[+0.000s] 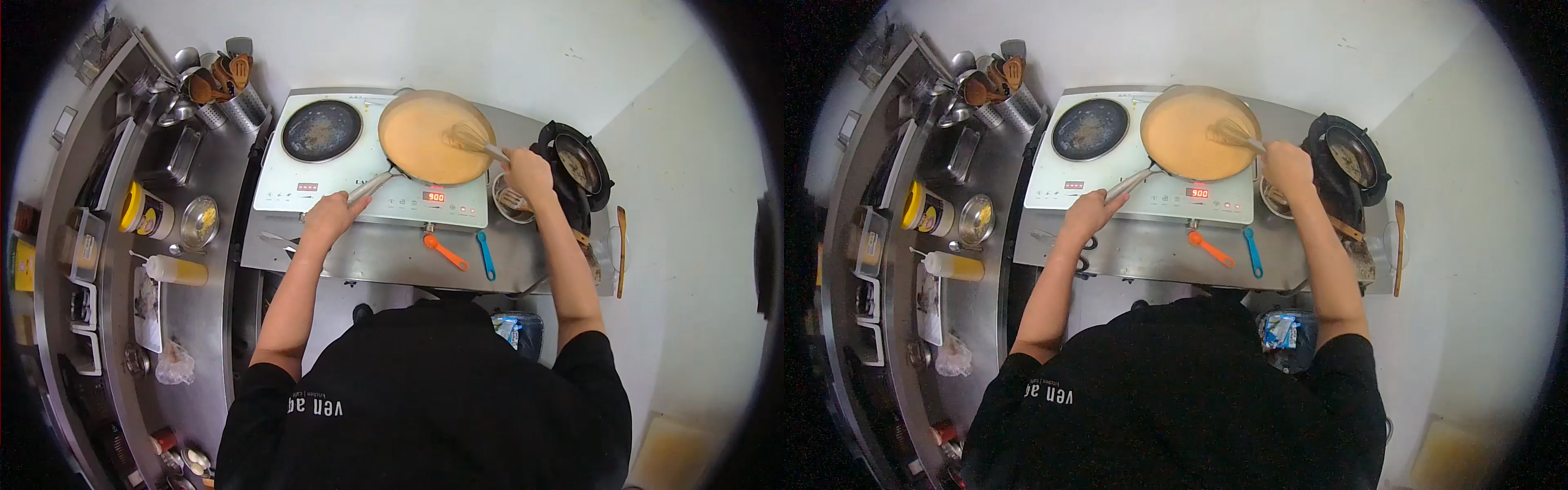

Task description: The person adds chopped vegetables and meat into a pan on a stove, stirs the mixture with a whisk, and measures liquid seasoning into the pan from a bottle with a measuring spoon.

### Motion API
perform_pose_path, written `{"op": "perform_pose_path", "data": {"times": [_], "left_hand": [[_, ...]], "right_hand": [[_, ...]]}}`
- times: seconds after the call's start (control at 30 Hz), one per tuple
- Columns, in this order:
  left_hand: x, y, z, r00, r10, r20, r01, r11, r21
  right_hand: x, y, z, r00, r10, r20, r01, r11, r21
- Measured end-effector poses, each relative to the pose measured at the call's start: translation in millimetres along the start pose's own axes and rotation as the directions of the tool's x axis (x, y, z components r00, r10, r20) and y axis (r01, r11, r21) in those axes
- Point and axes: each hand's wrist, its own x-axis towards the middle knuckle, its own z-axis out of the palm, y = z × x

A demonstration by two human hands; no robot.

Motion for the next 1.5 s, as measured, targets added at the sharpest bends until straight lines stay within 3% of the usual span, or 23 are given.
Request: {"op": "perform_pose_path", "data": {"times": [0.03, 0.13, 0.23, 0.37, 0.43, 0.5, 0.57, 0.63, 0.7, 0.77, 0.83, 0.9, 0.97, 1.0, 1.03, 1.1, 1.23, 1.3, 1.33, 1.37, 1.43, 1.5], "left_hand": [[-0.2, 0.0, 0.1, 1.000, 0.002, 0.003, -0.002, 1.000, 0.002], [0.4, 1.5, 3.0, 1.000, -0.006, -0.017, 0.006, 1.000, 0.008], [-0.6, 0.5, -2.3, 1.000, -0.016, 0.002, 0.016, 1.000, 0.008], [-0.1, -0.4, 0.2, 1.000, -0.026, 0.009, 0.026, 1.000, -0.007], [0.5, 0.7, 6.1, 1.000, -0.005, -0.016, 0.005, 1.000, -0.018], [-0.8, -1.0, 1.6, 0.999, 0.017, -0.028, -0.017, 1.000, -0.024], [-4.0, 0.7, -3.2, 1.000, 0.005, -0.022, -0.005, 1.000, -0.011], [-1.5, 1.7, -5.0, 1.000, 0.003, -0.001, -0.003, 1.000, -0.001], [-1.2, 0.5, 1.4, 0.999, 0.005, -0.032, -0.006, 1.000, -0.017], [-0.8, 2.6, 3.6, 1.000, 0.008, -0.009, -0.009, 1.000, -0.019], [-1.2, 0.9, -3.1, 1.000, -0.007, -0.016, 0.007, 1.000, -0.019], [-2.5, 2.8, -3.5, 0.999, -0.034, 0.008, 0.034, 0.999, 0.001], [1.9, 1.0, -1.3, 1.000, -0.028, 0.010, 0.028, 1.000, 0.009], [2.0, -1.2, 1.0, 1.000, -0.017, -0.008, 0.016, 1.000, -0.011], [1.6, -2.0, 4.4, 1.000, -0.005, -0.027, 0.004, 1.000, -0.028], [0.3, -2.1, 8.8, 0.999, 0.016, -0.040, -0.018, 0.999, -0.032], [0.0, -2.7, 1.9, 0.999, 0.018, -0.034, -0.019, 0.999, -0.030], [-0.3, 0.4, -1.0, 1.000, -0.002, 0.006, 0.002, 1.000, -0.012], [0.7, -1.6, 1.0, 1.000, 0.011, -0.018, -0.011, 1.000, -0.011], [0.1, -1.8, 3.4, 0.999, 0.023, -0.045, -0.023, 1.000, -0.009], [-2.6, 0.6, 3.3, 0.999, 0.020, -0.027, -0.021, 1.000, -0.023], [-2.3, -0.4, -3.4, 1.000, 0.011, -0.026, -0.012, 0.999, -0.032]], "right_hand": [[6.1, 2.9, 10.4, 0.991, 0.092, 0.096, -0.096, 0.995, 0.041], [22.2, -18.5, 61.7, 0.997, 0.069, 0.036, -0.072, 0.991, 0.112], [-10.3, -43.5, 18.1, 0.994, -0.057, 0.097, 0.042, 0.988, 0.150], [-4.6, -16.0, -6.7, 0.961, 0.014, 0.275, -0.049, 0.991, 0.121], [19.9, -24.8, 18.0, 0.979, 0.086, 0.185, -0.091, 0.996, 0.018], [22.9, -35.8, 31.3, 0.987, 0.057, 0.152, -0.068, 0.995, 0.070], [0.4, -38.4, 20.2, 0.993, -0.081, 0.081, 0.069, 0.987, 0.142], [0.7, -21.3, 0.7, 0.990, -0.087, 0.109, 0.069, 0.986, 0.154], [13.9, -8.2, -7.8, 0.956, 0.107, 0.272, -0.124, 0.991, 0.043], [17.4, -21.4, 8.8, 0.959, 0.109, 0.261, -0.115, 0.993, 0.009], [24.5, -36.8, 36.4, 0.991, -0.011, 0.132, -0.009, 0.988, 0.152], [6.7, -36.8, 6.4, 0.990, -0.003, 0.142, -0.027, 0.977, 0.213], [-0.9, -13.0, -15.3, 0.966, -0.004, 0.257, -0.033, 0.990, 0.137], [2.5, -21.1, -31.6, 0.939, 0.115, 0.324, -0.134, 0.990, 0.038], [11.1, -23.5, -14.6, 0.935, 0.125, 0.333, -0.146, 0.989, 0.038], [29.3, -32.7, 19.9, 0.986, 0.077, 0.149, -0.090, 0.993, 0.080], [10.2, -39.2, 1.1, 0.991, -0.053, 0.119, 0.032, 0.985, 0.168], [0.6, -19.1, -32.0, 0.947, 0.011, 0.320, -0.065, 0.985, 0.158], [10.2, -20.3, -35.1, 0.918, 0.123, 0.376, -0.159, 0.985, 0.066], [17.8, -20.6, -17.7, 0.914, 0.132, 0.383, -0.169, 0.983, 0.065], [35.5, -28.6, 25.1, 0.975, 0.085, 0.204, -0.103, 0.992, 0.079], [21.1, -41.7, 17.3, 0.980, 0.005, 0.198, -0.026, 0.994, 0.106]]}}
